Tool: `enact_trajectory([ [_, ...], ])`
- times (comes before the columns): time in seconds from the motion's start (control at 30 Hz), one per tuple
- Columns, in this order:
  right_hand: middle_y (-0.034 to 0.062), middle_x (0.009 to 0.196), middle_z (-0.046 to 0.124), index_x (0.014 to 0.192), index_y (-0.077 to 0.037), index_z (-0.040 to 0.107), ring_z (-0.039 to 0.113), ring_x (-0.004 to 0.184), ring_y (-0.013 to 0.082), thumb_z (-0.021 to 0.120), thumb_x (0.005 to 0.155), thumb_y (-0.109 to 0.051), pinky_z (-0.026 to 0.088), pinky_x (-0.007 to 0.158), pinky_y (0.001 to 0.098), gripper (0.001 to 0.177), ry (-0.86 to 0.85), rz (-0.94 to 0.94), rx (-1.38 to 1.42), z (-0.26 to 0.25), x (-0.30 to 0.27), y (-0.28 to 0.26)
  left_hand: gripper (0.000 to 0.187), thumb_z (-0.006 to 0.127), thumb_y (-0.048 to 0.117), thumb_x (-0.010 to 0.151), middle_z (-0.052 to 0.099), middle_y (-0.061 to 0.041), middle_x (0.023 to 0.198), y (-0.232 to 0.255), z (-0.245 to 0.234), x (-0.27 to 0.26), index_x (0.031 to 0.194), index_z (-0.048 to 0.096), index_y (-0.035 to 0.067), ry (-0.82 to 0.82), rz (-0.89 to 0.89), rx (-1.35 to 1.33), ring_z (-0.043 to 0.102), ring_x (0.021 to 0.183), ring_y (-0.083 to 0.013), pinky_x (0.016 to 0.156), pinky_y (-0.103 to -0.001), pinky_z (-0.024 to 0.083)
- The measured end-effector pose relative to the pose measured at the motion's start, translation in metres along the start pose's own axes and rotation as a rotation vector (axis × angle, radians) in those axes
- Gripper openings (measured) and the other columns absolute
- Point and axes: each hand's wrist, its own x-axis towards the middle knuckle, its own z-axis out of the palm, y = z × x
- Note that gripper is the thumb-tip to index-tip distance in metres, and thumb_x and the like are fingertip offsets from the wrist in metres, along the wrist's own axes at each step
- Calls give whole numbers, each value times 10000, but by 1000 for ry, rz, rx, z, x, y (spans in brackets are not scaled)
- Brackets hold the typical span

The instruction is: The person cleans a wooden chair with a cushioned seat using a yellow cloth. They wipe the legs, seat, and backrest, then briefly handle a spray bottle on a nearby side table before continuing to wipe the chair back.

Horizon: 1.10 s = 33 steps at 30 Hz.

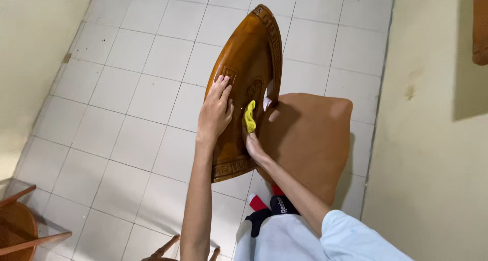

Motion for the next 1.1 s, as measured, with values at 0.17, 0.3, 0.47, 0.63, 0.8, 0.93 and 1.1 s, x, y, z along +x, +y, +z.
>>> enact_trajectory([
  [0.17, 99, 1690, 220, 1620, -34, 194, 194, 1546, 196, 288, 1073, -239, 158, 1242, 310, 592, 37, 174, -51, 13, -22, -48, 414, 630, 49, 929, 488, -130, 1554, -3, -1, -2, 1334, 609, -36, 1, 24, 10, 391, 1494, -305, 1246, -442, 346],
  [0.3, 143, 1630, 391, 1588, -2, 290, 370, 1469, 237, 361, 1044, -245, 266, 1202, 334, 599, 13, 88, -37, 34, -43, -97, 395, 629, 59, 945, 490, -130, 1554, -2, 0, -9, 1329, 623, -34, 9, 11, 11, 399, 1490, -304, 1240, -440, 349],
  [0.47, 121, 1617, 361, 1597, -42, 222, 368, 1451, 219, 354, 1056, -291, 285, 1186, 341, 610, -33, 133, 5, 41, -62, -112, 306, 629, 84, 971, 511, -115, 1547, -1, -7, -9, 1261, 665, -7, -24, -44, -74, 406, 1496, -295, 1238, -431, 356],
  [0.63, 123, 1634, 343, 1605, -29, 249, 311, 1502, 222, 280, 1096, -439, 239, 1225, 334, 654, -93, 85, -190, 16, -52, -88, 289, 647, 118, 973, 480, -129, 1569, -2, -20, -19, 1237, 689, 9, -76, -67, -146, 359, 1527, -301, 1262, -452, 325],
  [0.8, 128, 1635, 370, 1611, -40, 264, 338, 1511, 250, 264, 1079, -506, 260, 1225, 358, 707, -78, 148, -161, -3, -39, -60, 472, 659, 235, 964, 299, -222, 1645, 32, -25, -66, 1344, 604, -39, -145, -114, 19, 193, 1560, -362, 1267, -526, 199],
  [0.93, 113, 1639, 295, 1625, -57, 190, 256, 1526, 215, 243, 1082, -527, 230, 1223, 344, 720, -48, 219, -162, -6, -33, -57, 598, 646, 296, 918, 251, -199, 1663, 51, -25, -84, 1436, 557, 11, -160, -169, 224, 155, 1557, -364, 1251, -518, 145],
  [1.1, 176, 1616, 429, 1582, -17, 318, 397, 1500, 289, 348, 1084, -469, 311, 1223, 393, 673, -31, 139, -15, 2, -37, -82, 565, 646, 311, 941, 274, -181, 1659, 55, -19, -82, 1430, 574, 38, -144, -172, 333, 184, 1559, -327, 1264, -511, 167],
])
